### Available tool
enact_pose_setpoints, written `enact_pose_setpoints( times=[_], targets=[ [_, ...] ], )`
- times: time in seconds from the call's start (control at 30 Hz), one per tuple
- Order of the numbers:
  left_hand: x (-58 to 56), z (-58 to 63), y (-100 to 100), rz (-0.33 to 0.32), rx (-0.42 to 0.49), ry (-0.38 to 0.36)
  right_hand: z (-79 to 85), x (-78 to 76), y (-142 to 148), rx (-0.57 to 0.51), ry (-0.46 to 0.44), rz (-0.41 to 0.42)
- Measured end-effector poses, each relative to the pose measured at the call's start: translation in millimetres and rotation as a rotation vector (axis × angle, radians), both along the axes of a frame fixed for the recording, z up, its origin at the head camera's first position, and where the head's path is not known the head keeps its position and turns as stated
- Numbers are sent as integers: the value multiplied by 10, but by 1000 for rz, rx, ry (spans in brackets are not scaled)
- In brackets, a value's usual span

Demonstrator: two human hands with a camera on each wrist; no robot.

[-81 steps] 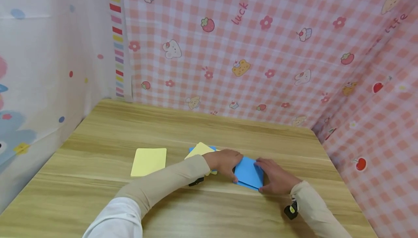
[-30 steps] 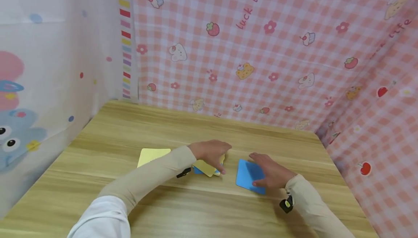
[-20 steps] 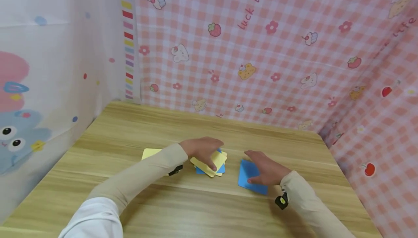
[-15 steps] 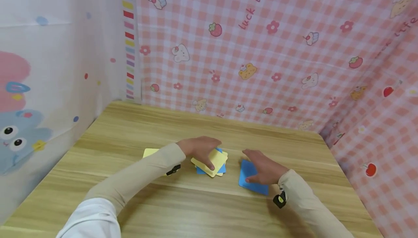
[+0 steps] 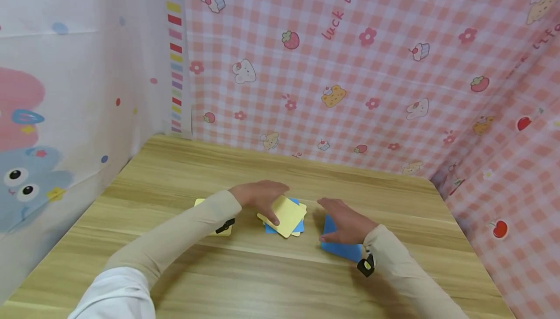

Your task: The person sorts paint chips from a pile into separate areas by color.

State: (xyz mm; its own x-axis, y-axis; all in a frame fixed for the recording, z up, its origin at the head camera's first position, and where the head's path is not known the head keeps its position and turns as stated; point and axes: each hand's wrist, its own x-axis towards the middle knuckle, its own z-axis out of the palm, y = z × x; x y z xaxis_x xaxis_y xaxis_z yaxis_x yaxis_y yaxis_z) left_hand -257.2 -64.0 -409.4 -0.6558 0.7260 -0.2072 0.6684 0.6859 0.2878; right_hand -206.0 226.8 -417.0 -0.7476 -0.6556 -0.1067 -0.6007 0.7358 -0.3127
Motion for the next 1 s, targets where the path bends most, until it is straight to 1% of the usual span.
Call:
enact_pose_setpoints(
  times=[0.17,0.33,0.47,0.57,0.7,0.87,1.0],
  targets=[
    [-8,-40,-60,2,-4,6,-25,-3,-113,-29,-3,4],
    [-24,-99,-127,-3,40,-15,-77,-22,-230,-20,5,4],
    [-49,-165,-173,-13,79,-26,-121,-35,-310,-35,23,19],
    [-65,-215,-200,-9,88,-25,-148,-46,-360,-42,41,26],
    [-74,-265,-215,-16,96,-30,-180,-46,-419,-38,55,12],
    [-60,-278,-215,-23,122,-59,-209,-43,-514,-47,44,-10],
    [-40,-266,-216,-45,144,-50,-232,-41,-577,-39,42,-14]
  ],
)
